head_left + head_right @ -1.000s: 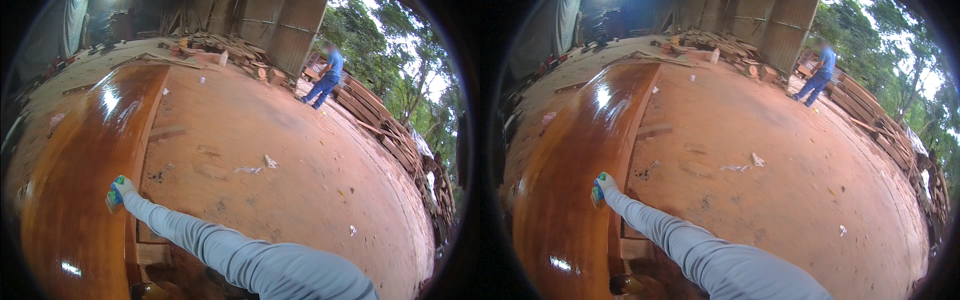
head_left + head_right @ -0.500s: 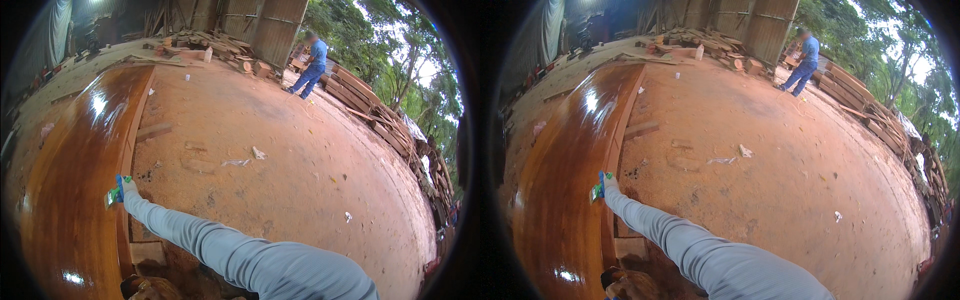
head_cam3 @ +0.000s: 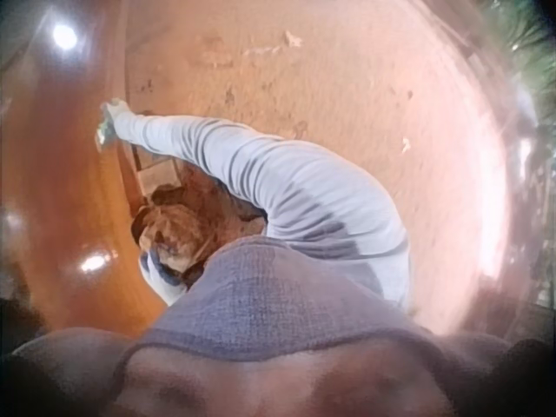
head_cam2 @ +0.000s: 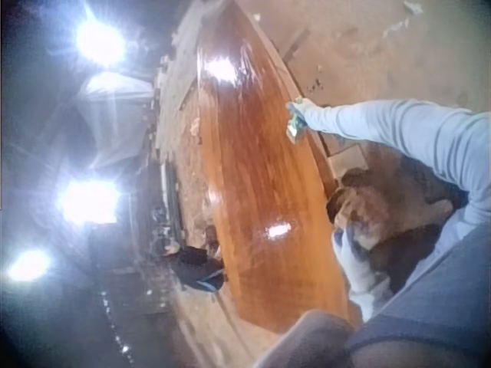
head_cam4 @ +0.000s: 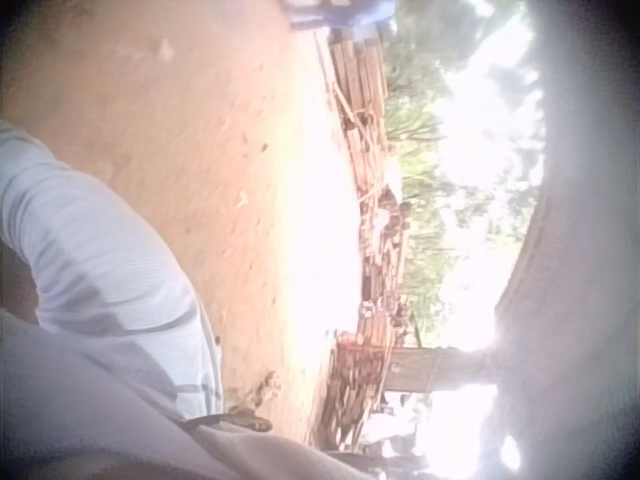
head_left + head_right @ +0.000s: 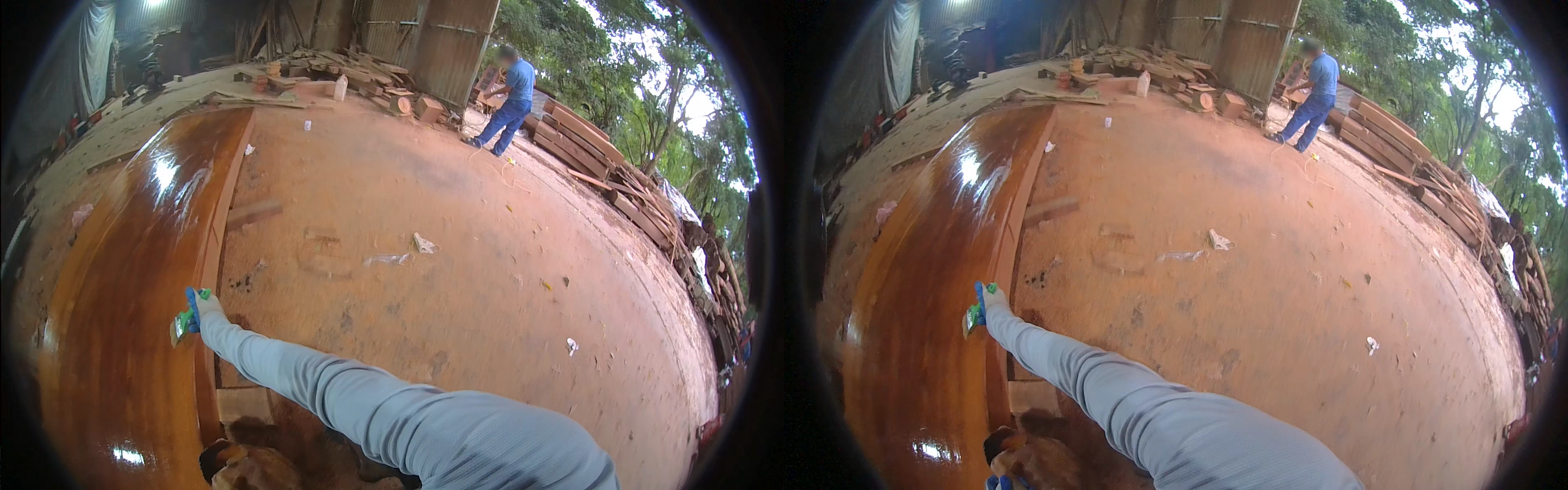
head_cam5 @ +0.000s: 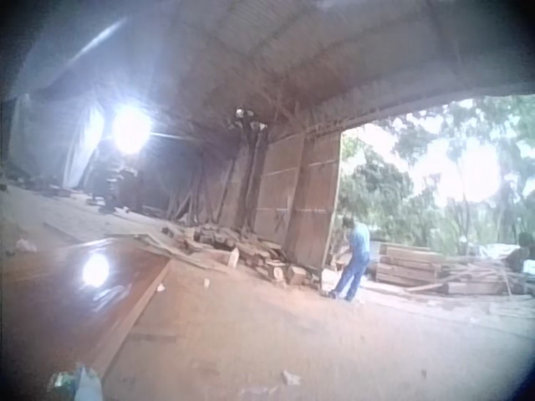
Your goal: The person applies a liquid finish to a large wooden tabletop using a brush and a plastic container. They repeatedly dip the brush into the container and spread the finish across the surface, while another person works nearby with a roller.
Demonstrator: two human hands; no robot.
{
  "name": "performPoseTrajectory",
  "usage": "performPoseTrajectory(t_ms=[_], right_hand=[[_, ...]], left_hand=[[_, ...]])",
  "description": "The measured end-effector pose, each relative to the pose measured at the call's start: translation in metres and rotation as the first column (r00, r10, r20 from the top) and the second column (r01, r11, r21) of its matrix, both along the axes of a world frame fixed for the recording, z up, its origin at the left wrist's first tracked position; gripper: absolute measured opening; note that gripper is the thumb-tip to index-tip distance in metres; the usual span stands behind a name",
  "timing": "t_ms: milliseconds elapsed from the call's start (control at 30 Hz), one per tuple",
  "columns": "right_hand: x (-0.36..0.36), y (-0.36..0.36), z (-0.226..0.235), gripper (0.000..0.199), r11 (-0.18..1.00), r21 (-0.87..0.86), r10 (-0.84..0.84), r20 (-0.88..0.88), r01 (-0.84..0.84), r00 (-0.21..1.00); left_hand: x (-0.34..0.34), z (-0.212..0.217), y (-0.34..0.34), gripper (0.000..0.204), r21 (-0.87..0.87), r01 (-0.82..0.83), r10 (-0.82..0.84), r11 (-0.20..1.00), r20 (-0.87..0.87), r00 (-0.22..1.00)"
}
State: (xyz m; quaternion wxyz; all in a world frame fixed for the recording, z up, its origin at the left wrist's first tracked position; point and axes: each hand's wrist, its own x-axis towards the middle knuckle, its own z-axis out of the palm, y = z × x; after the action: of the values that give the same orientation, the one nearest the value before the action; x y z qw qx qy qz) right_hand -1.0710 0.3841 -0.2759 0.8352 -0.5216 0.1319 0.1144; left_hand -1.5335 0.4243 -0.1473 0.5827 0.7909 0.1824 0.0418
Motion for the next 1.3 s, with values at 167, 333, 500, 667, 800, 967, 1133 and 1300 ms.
performPoseTrajectory(t_ms=[167, 333, 500, 667, 800, 967, 1133, 1300], right_hand=[[-0.001, 0.025, -0.009, 0.036, 1.0, 0.023, 0.014, 0.009, -0.014, 1.0], [0.004, 0.024, -0.02, 0.033, 0.996, -0.032, 0.082, 0.039, -0.08, 0.996], [-0.005, 0.009, -0.007, 0.033, 0.991, 0.122, 0.047, 0.034, -0.051, 0.998], [-0.016, -0.002, 0.012, 0.034, 0.99, 0.122, 0.069, 0.01, -0.07, 0.998], [-0.015, -0.002, 0.011, 0.034, 0.988, 0.145, 0.061, 0.005, -0.061, 0.998], [0.012, -0.012, -0.02, 0.037, 0.995, 0.077, 0.057, -0.017, -0.056, 0.998], [0.011, -0.004, -0.01, 0.034, 0.989, 0.116, 0.095, -0.006, -0.093, 0.996], [0.011, -0.007, -0.003, 0.033, 0.976, 0.204, 0.081, -0.026, -0.074, 0.996]], left_hand=[[0.002, -0.004, 0.0, 0.041, 0.076, 0.002, -0.007, 0.997, 0.067, 0.998], [0.011, 0.002, -0.009, 0.037, 0.012, 0.025, -0.026, 1.0, 0.112, 0.993], [0.015, -0.005, -0.012, 0.035, 0.036, 0.075, -0.079, 0.997, 0.151, 0.985], [0.018, -0.002, -0.011, 0.039, 0.087, 0.07, -0.079, 0.994, 0.099, 0.992], [0.019, -0.006, -0.009, 0.041, 0.134, 0.082, -0.1, 0.988, 0.134, 0.986], [0.029, -0.008, -0.02, 0.04, 0.037, 0.099, -0.103, 0.994, 0.122, 0.987], [0.034, -0.012, -0.014, 0.038, 0.095, 0.111, -0.123, 0.989, 0.131, 0.984], [0.04, -0.007, -0.018, 0.037, 0.104, 0.073, -0.08, 0.992, 0.065, 0.995]])
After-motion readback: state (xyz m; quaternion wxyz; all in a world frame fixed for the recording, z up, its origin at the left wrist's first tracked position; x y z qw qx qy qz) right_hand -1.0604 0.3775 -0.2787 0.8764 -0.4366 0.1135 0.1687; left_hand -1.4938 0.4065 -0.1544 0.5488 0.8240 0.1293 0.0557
